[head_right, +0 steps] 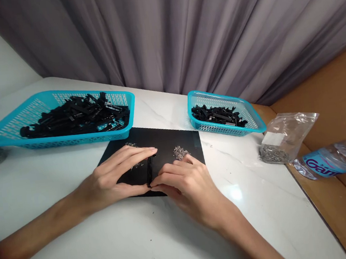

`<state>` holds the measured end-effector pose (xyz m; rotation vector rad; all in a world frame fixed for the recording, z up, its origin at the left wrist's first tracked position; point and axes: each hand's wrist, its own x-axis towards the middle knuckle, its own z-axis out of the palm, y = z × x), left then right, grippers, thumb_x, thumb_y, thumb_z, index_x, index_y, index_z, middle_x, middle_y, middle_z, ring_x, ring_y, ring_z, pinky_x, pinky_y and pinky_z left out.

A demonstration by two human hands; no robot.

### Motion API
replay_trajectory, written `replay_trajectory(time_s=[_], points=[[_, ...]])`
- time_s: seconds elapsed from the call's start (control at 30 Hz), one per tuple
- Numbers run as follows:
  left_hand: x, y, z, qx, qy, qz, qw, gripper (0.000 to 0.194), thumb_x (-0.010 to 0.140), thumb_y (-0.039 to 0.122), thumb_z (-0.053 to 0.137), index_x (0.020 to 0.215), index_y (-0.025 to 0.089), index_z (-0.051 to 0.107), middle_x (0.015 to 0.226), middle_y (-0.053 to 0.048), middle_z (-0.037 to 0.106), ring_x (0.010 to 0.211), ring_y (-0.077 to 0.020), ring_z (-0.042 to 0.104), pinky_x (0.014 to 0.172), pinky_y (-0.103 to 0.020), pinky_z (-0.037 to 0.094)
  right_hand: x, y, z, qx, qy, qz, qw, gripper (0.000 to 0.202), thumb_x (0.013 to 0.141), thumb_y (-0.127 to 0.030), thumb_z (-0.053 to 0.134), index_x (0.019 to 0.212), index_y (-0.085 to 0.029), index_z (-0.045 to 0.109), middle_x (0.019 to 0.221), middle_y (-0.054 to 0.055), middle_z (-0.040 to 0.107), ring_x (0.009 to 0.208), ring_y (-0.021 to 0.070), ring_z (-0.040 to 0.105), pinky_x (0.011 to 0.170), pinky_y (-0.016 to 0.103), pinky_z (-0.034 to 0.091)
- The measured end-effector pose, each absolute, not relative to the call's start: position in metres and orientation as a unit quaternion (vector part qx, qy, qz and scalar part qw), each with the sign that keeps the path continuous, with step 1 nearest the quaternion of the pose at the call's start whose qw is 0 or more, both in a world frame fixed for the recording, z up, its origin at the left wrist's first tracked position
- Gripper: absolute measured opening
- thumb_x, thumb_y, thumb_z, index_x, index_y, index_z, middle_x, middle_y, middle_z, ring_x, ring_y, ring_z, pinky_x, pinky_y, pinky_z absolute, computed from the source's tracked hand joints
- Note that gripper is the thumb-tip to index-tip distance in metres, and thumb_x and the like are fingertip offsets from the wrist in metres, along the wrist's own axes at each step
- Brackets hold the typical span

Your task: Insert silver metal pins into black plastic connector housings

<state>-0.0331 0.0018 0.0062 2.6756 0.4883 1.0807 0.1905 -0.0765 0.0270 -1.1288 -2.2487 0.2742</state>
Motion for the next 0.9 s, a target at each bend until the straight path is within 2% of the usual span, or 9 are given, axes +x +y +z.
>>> replay_trajectory(time_s=[0.13, 0.3, 0.43, 0.57, 0.7, 0.8, 0.9], points=[[-0.033, 0.003, 0.004, 0.914, 0.164, 0.36, 0.092, 0.07, 0.086, 0.021, 0.078, 0.149, 0.022, 0.046, 0.13, -0.012, 0.069, 0.114, -0.0299, 0.066, 0.102, -0.045, 0.05, 0.191, -0.078, 0.026, -0.421, -0.863, 0.03, 0.279, 0.019, 0.105, -0.024, 0.056, 0.099, -0.023, 0.074, 0.081, -0.002, 0.074, 0.064, 0.0141, 0.057, 0.069, 0.034, 0.032], [-0.032, 0.002, 0.003, 0.922, 0.156, 0.351, 0.056, 0.06, 0.091, 0.017, 0.073, 0.145, 0.017, 0.048, 0.128, -0.013, 0.068, 0.115, -0.0273, 0.065, 0.103, -0.043, 0.052, 0.19, -0.081, 0.028, -0.392, -0.892, -0.056, 0.219, 0.025, 0.104, -0.01, 0.051, 0.099, -0.019, 0.073, 0.075, 0.0, 0.068, 0.067, 0.0163, 0.051, 0.068, 0.034, 0.028], [-0.031, 0.002, -0.001, 0.929, 0.144, 0.341, 0.016, 0.055, 0.092, 0.018, 0.072, 0.142, 0.011, 0.05, 0.126, -0.016, 0.069, 0.113, -0.028, 0.067, 0.104, -0.044, 0.053, 0.188, -0.081, 0.024, -0.391, -0.896, -0.077, 0.198, 0.025, 0.103, -0.01, 0.052, 0.093, -0.018, 0.074, 0.072, 0.0, 0.066, 0.068, 0.0173, 0.049, 0.067, 0.034, 0.027], [-0.028, 0.002, -0.001, 0.933, 0.129, 0.337, -0.017, 0.055, 0.092, 0.021, 0.073, 0.14, 0.008, 0.051, 0.123, -0.019, 0.071, 0.111, -0.0305, 0.069, 0.1, -0.045, 0.056, 0.191, -0.074, 0.019, -0.435, -0.869, 0.031, 0.232, 0.017, 0.1, -0.018, 0.063, 0.09, -0.024, 0.075, 0.079, -0.002, 0.073, 0.074, 0.0172, 0.055, 0.069, 0.033, 0.033], [-0.026, 0.002, 0.005, 0.93, 0.107, 0.35, -0.039, 0.06, 0.091, 0.019, 0.073, 0.145, 0.01, 0.048, 0.122, -0.018, 0.073, 0.11, -0.0313, 0.071, 0.096, -0.045, 0.059, 0.197, -0.065, 0.018, -0.47, -0.795, 0.254, 0.286, 0.008, 0.095, -0.029, 0.073, 0.088, -0.026, 0.077, 0.091, -0.003, 0.077, 0.084, 0.016, 0.064, 0.073, 0.029, 0.042], [-0.024, 0.001, 0.006, 0.927, 0.101, 0.359, -0.044, 0.062, 0.09, 0.019, 0.074, 0.145, 0.009, 0.047, 0.12, -0.018, 0.074, 0.109, -0.0315, 0.072, 0.094, -0.045, 0.06, 0.199, -0.059, 0.013, -0.475, -0.735, 0.377, 0.304, 0.015, 0.089, -0.041, 0.077, 0.087, -0.025, 0.078, 0.088, -0.003, 0.077, 0.079, 0.0149, 0.066, 0.07, 0.028, 0.044], [-0.025, 0.003, 0.004, 0.924, 0.099, 0.365, -0.05, 0.062, 0.089, 0.019, 0.074, 0.144, 0.008, 0.047, 0.117, -0.017, 0.075, 0.107, -0.0315, 0.073, 0.094, -0.045, 0.061, 0.199, -0.055, 0.003, -0.484, -0.698, 0.427, 0.311, 0.023, 0.085, -0.047, 0.08, 0.086, -0.024, 0.079, 0.082, -0.002, 0.076, 0.074, 0.0153, 0.064, 0.067, 0.028, 0.043]])
